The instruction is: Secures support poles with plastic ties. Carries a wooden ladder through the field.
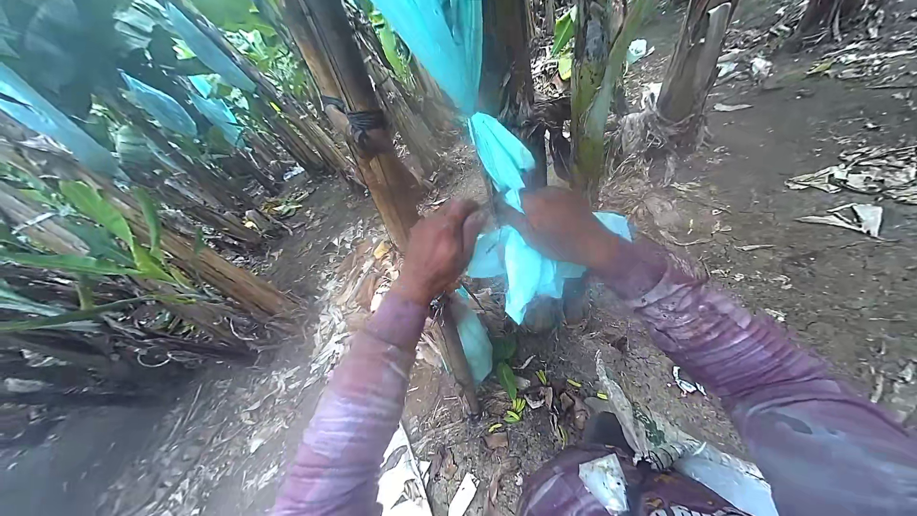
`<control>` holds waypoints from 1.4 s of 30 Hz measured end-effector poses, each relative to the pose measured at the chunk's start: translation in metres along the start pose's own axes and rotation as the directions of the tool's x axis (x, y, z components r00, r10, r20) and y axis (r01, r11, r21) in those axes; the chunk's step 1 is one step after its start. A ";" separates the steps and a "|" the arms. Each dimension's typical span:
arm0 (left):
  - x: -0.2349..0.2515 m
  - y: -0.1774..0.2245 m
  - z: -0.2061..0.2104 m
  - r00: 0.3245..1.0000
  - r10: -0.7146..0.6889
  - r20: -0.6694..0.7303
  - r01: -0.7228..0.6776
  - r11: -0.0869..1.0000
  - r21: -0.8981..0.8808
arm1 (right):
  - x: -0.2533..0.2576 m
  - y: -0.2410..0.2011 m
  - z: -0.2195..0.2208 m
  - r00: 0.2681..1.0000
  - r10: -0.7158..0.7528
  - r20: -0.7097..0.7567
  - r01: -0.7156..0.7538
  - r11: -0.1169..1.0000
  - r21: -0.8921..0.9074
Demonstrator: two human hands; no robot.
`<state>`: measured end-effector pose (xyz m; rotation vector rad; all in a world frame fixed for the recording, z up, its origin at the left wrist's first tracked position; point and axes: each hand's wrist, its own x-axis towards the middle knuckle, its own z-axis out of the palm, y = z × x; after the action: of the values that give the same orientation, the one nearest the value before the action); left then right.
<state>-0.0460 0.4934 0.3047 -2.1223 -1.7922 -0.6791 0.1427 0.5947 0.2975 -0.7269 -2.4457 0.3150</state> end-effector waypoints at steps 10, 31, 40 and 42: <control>-0.189 -0.118 0.075 0.875 -0.483 0.024 0.484 0.873 -0.062 | -0.048 0.127 0.069 0.902 0.408 0.141 -0.424 0.900 0.106; -0.361 0.114 0.217 0.002 -0.885 0.466 0.938 -0.160 -0.308 | -0.145 0.205 0.343 0.199 -0.114 0.973 -0.098 0.986 0.135; -0.382 0.199 0.190 -0.387 -0.834 0.393 0.786 -0.521 -0.334 | -0.111 0.054 0.378 -0.061 -0.484 0.873 0.130 0.863 0.488; -0.409 0.239 0.168 -0.461 -0.754 0.468 0.793 -0.587 -0.165 | -0.114 0.040 0.387 -0.071 -0.513 0.855 0.164 0.840 0.517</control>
<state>0.1674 0.1859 -0.0299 0.6262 -3.5077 -1.4617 0.0149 0.5395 -0.0834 0.6978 -3.6171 1.3070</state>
